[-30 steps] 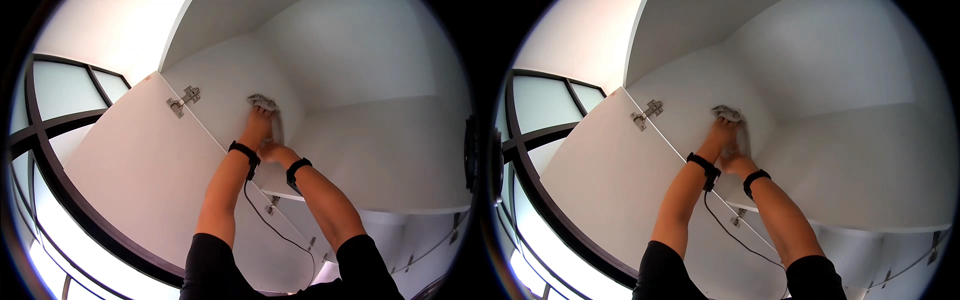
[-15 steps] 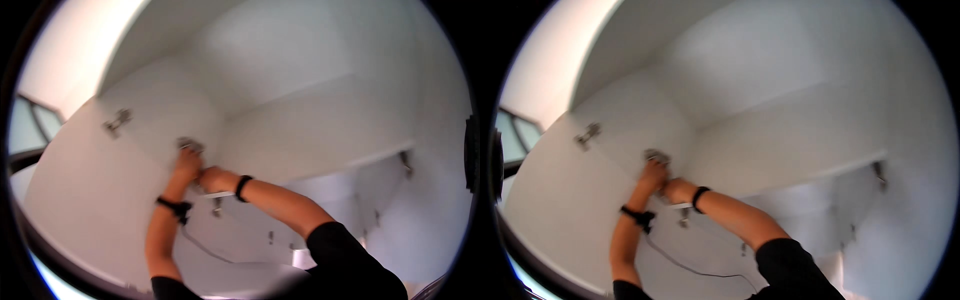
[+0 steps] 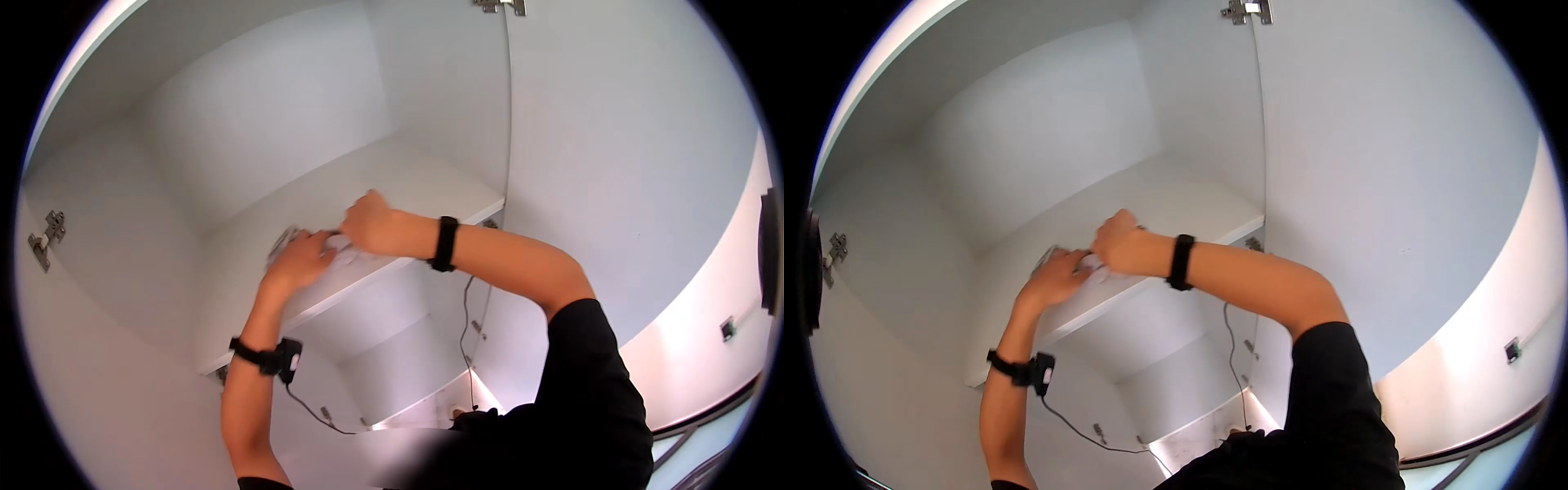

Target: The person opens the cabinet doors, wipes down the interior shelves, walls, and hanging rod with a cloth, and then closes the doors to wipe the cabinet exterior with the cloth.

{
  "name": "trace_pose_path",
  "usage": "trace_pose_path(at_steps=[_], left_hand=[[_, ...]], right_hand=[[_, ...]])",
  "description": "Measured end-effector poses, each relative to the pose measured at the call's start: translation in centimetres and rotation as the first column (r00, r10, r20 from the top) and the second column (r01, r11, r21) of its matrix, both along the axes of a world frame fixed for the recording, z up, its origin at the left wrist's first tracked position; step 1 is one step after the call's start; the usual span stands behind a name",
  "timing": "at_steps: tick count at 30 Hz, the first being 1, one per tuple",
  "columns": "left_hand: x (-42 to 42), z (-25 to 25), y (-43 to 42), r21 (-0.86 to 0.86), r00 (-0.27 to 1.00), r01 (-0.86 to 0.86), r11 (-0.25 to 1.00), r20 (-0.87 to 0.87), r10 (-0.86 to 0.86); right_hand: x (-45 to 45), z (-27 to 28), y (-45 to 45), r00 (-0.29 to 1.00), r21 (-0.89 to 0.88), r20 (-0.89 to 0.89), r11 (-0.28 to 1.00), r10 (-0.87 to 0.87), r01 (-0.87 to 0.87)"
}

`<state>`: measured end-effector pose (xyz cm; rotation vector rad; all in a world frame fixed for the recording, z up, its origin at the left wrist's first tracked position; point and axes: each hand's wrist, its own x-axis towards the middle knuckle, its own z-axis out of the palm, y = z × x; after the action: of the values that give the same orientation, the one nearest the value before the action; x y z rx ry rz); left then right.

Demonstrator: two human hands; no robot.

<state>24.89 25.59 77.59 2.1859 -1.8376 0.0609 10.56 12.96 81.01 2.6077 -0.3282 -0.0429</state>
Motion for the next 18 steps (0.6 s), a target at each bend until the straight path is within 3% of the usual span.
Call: trace_pose_path(at_steps=[2,5,7,8,9,11,12,14,15,17,18], left_hand=[[-1.5,3.2,-3.5,0.108,0.987,0.162,0.981,-0.005,-0.162],[-5.2,6.4,-9.0,0.200,0.970,0.232,0.952,0.018,-0.241],[-10.0,9.3,-13.3,0.224,0.971,0.213,0.951,-0.155,-0.181],[-10.8,9.1,-15.0,0.215,0.969,0.221,0.951,-0.158,-0.190],[-11.0,5.9,-21.7,0.148,0.928,0.295,0.944,-0.279,-0.246],[-10.6,5.1,-27.3,0.041,0.866,0.374,0.927,-0.374,-0.333],[-11.0,5.0,-28.9,-0.130,0.835,0.359,0.924,-0.398,-0.380],[-10.5,3.4,-30.2,-0.292,0.797,0.341,0.894,-0.414,-0.440],[-12.4,8.0,-27.9,-0.090,0.672,0.445,0.891,-0.624,-0.399],[-14.1,11.3,-23.2,0.083,0.523,0.577,0.812,-0.802,-0.289],[-15.6,11.7,-21.9,-0.073,0.442,0.392,0.917,-0.859,-0.258]], right_hand=[[-3.5,2.2,1.2,0.978,-0.229,-0.007,0.952,-0.210,0.203],[-7.7,5.9,3.1,0.896,-0.320,-0.005,0.850,-0.443,0.418],[-9.8,5.7,-2.0,0.862,-0.389,0.022,0.789,-0.507,0.475],[-10.8,5.8,-2.1,0.810,-0.483,0.034,0.700,-0.586,0.527],[-11.5,4.6,-5.2,0.751,-0.563,0.051,0.602,-0.658,0.566],[-11.8,8.8,-2.8,0.736,-0.526,0.077,0.600,-0.673,0.603],[-12.4,11.7,-0.6,0.735,-0.485,0.091,0.615,-0.672,0.622],[-11.1,12.3,0.7,0.745,-0.507,0.074,0.619,-0.663,0.600],[-13.1,15.1,0.4,0.770,-0.497,0.050,0.653,-0.636,0.572],[-13.7,17.5,1.5,0.779,-0.513,0.100,0.639,-0.619,0.573],[-13.9,19.0,1.5,0.795,-0.543,0.149,0.624,-0.588,0.562]])
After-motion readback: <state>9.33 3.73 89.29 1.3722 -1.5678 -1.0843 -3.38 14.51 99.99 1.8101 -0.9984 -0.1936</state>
